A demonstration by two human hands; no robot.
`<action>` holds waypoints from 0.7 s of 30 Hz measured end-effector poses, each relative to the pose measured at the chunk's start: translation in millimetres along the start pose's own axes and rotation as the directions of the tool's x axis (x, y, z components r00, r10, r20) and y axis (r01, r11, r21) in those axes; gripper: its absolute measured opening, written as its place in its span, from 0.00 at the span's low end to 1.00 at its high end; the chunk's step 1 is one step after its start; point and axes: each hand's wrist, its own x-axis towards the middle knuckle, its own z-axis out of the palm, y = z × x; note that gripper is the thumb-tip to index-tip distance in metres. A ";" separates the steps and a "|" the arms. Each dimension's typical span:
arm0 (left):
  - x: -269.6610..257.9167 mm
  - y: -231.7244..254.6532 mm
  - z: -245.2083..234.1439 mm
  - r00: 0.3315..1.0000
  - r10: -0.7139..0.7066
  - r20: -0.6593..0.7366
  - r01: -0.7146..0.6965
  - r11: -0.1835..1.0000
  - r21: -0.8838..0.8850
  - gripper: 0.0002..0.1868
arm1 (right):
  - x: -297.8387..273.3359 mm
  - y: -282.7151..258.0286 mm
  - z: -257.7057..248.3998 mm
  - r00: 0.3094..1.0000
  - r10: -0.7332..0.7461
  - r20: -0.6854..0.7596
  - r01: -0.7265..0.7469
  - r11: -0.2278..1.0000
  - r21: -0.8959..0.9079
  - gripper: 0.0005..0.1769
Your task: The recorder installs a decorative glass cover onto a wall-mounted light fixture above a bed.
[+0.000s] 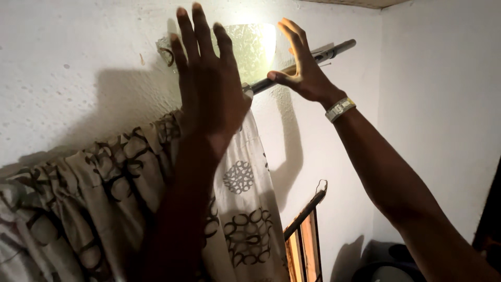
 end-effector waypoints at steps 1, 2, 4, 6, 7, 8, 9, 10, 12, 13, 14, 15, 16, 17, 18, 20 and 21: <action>-2.8 3.1 -0.8 1.000 -0.004 -0.025 0.005 0.999 0.040 0.45 | -2.4 -2.2 0.1 1.000 -0.001 -0.010 0.001 1.000 -0.004 0.64; -5.6 11.7 -3.6 1.000 0.000 -0.026 0.001 0.999 0.035 0.45 | -3.8 -3.9 0.9 1.000 0.003 -0.012 -0.003 1.000 -0.009 0.64; -11.3 29.3 -9.2 0.996 -0.070 -0.056 0.071 0.997 0.019 0.33 | -5.9 -6.8 2.2 0.999 0.002 -0.052 -0.004 1.000 -0.029 0.61; -16.1 37.1 -5.6 0.995 -0.077 -0.063 0.077 0.997 0.000 0.27 | -6.2 -9.1 5.6 0.998 -0.006 -0.068 0.004 1.000 -0.031 0.60; -18.9 40.9 -4.2 0.994 -0.089 -0.068 0.088 0.996 -0.014 0.21 | -6.6 -10.6 7.8 0.997 -0.017 -0.080 0.015 1.000 -0.027 0.58; -21.5 41.5 -1.8 0.994 -0.088 -0.066 0.087 0.996 -0.020 0.21 | -8.4 -9.5 8.6 0.997 -0.012 -0.079 0.010 0.999 -0.031 0.58; -23.7 41.0 0.7 0.994 -0.102 -0.041 0.102 0.995 -0.004 0.17 | -8.6 -8.2 10.1 0.995 -0.043 -0.088 0.039 0.998 -0.047 0.55; -25.6 40.5 3.3 0.993 -0.117 -0.017 0.117 0.993 0.013 0.13 | -8.6 -6.9 11.6 0.993 -0.073 -0.097 0.067 0.996 -0.063 0.52; -27.0 38.5 7.9 0.993 -0.119 0.000 0.118 0.991 0.058 0.10 | -6.6 -10.5 13.2 0.994 -0.058 -0.092 0.054 0.998 -0.039 0.51; -26.7 37.1 10.4 0.992 -0.125 0.014 0.122 0.987 0.108 0.08 | -4.0 -11.9 13.7 0.995 -0.047 -0.086 0.047 0.999 -0.012 0.50; -26.1 36.5 11.1 0.992 -0.122 0.011 0.120 0.987 0.105 0.08 | -3.3 -13.8 13.0 0.995 -0.048 -0.088 0.047 0.999 -0.016 0.50; -27.1 36.7 11.9 0.992 -0.126 -0.017 0.127 0.988 0.084 0.09 | -5.0 -15.9 13.0 0.994 -0.055 -0.090 0.052 0.998 -0.033 0.47; -28.5 36.8 13.0 0.990 -0.130 -0.045 0.133 0.989 0.062 0.09 | -7.0 -17.9 13.4 0.994 -0.062 -0.092 0.058 0.997 -0.050 0.43; -27.6 36.1 13.7 0.991 -0.130 -0.043 0.132 0.989 0.059 0.09 | -5.9 -20.3 13.9 0.994 -0.059 -0.091 0.054 0.997 -0.052 0.43; -26.7 35.5 14.4 0.990 -0.130 -0.046 0.133 0.989 0.066 0.08 | -5.0 -22.8 14.3 0.995 -0.047 -0.086 0.043 0.998 -0.041 0.43; -25.0 35.7 14.0 0.990 -0.132 -0.041 0.134 0.989 0.069 0.08 | -6.5 -23.5 15.5 0.997 -0.025 -0.076 0.023 0.999 -0.029 0.43; -23.3 35.0 13.6 0.991 -0.130 -0.017 0.131 0.987 0.089 0.09 | -6.5 -21.2 16.9 0.996 -0.036 -0.086 0.034 0.999 -0.025 0.42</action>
